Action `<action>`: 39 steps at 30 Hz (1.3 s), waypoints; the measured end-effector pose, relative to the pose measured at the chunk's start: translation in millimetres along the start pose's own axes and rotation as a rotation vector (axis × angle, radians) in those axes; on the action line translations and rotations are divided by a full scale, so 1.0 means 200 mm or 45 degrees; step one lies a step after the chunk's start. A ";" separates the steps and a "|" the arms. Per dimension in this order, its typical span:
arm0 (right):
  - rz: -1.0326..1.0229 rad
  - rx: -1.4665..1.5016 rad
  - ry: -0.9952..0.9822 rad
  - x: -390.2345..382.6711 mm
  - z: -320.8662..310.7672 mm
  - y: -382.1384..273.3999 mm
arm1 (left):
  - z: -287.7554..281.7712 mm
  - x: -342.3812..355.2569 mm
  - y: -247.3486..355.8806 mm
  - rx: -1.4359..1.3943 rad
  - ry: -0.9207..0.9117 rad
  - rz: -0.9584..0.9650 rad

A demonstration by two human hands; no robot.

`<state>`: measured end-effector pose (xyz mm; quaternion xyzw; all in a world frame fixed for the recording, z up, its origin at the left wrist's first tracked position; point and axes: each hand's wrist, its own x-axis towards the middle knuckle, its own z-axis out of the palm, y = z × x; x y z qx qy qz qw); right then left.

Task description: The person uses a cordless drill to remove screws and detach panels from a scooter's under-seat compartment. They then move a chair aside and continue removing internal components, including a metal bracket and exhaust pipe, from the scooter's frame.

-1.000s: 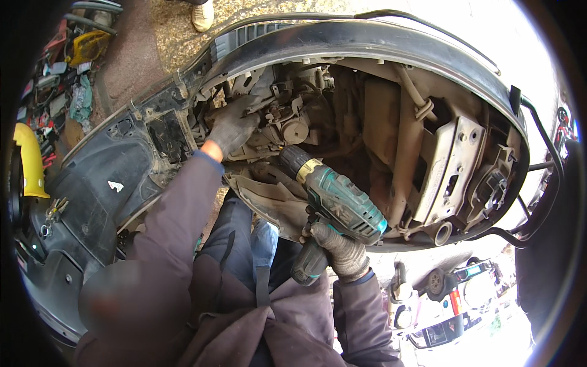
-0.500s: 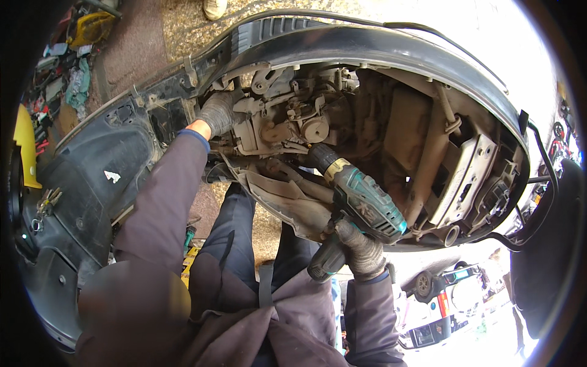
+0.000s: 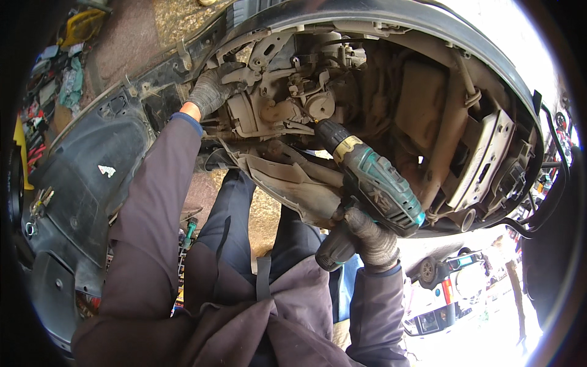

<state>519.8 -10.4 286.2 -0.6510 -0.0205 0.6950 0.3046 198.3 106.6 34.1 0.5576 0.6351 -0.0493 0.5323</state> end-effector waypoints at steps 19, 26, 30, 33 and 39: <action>-0.064 -0.109 -0.016 0.00 -0.03 0.06 | -0.08 -0.12 -0.19 0.328 0.033 -0.020; -0.288 -0.105 -0.136 -0.10 -0.05 -0.01 | -0.03 -0.11 -0.28 0.275 0.291 0.123; -0.458 -0.232 0.000 -0.21 -0.05 -0.03 | -0.01 -0.10 -0.32 0.316 0.276 0.087; -0.659 -0.402 -0.022 -0.31 -0.11 -0.06 | 0.00 -0.17 -0.35 0.172 0.455 0.058; -0.756 -0.156 -0.346 -0.44 -0.51 -0.41 | 0.05 -0.58 -0.53 -0.358 0.723 -0.107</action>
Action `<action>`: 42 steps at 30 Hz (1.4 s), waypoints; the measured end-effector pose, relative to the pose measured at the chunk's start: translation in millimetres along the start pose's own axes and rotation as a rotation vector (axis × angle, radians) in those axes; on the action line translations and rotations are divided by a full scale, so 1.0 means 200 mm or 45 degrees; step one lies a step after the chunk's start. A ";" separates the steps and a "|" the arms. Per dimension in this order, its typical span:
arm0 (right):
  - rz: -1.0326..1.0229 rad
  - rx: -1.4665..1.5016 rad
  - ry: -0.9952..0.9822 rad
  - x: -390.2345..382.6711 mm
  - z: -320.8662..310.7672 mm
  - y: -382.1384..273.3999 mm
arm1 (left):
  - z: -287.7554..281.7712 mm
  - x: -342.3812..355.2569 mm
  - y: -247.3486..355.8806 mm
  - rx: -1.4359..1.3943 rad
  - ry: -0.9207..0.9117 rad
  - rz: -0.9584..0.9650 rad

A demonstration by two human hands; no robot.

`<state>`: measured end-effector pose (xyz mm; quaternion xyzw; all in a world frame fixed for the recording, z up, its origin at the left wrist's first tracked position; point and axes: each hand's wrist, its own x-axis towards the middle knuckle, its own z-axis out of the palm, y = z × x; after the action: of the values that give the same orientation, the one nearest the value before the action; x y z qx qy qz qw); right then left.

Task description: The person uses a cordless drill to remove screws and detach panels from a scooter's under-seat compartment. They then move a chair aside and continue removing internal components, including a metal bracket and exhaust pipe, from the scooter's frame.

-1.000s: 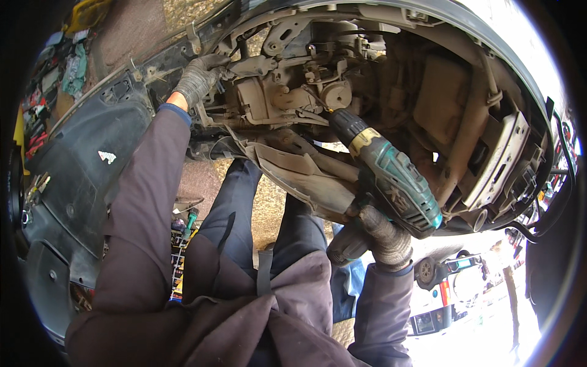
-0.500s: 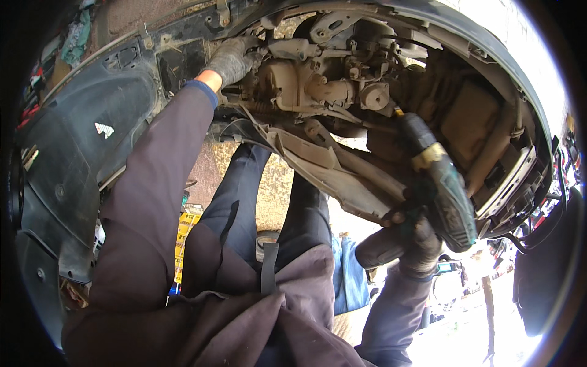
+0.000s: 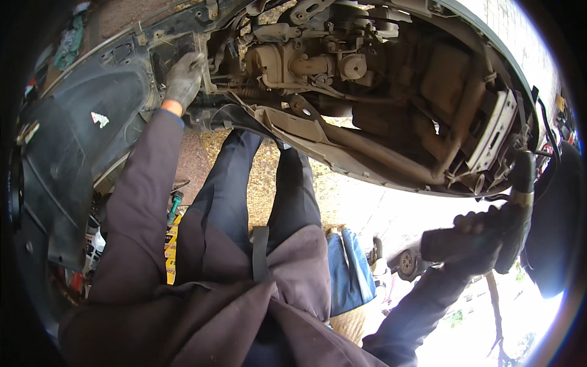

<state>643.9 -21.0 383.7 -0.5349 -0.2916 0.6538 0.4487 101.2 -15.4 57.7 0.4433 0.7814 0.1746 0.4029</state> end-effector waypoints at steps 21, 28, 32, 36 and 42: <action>0.145 0.056 0.267 0.26 -0.85 -0.20 | 0.01 -1.38 -0.65 -1.534 0.337 -1.077; 0.152 -0.462 0.647 0.27 -0.77 -0.18 | 0.11 -1.62 -0.63 -1.644 0.524 -1.216; 0.206 -0.758 0.889 0.27 -0.82 -0.18 | 0.13 -1.74 -0.71 -0.958 0.236 -1.121; 0.156 -0.855 1.116 0.23 -0.85 -0.17 | 0.23 -1.82 -0.84 -1.252 0.382 -1.310; 0.068 -1.746 1.247 0.14 -0.60 -0.20 | 0.34 -1.89 -1.02 -1.246 0.305 -1.259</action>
<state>768.7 10.2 374.8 -0.9188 -0.3839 0.0363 0.0848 148.8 -447.1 67.2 -0.2180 0.7621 0.3500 0.4992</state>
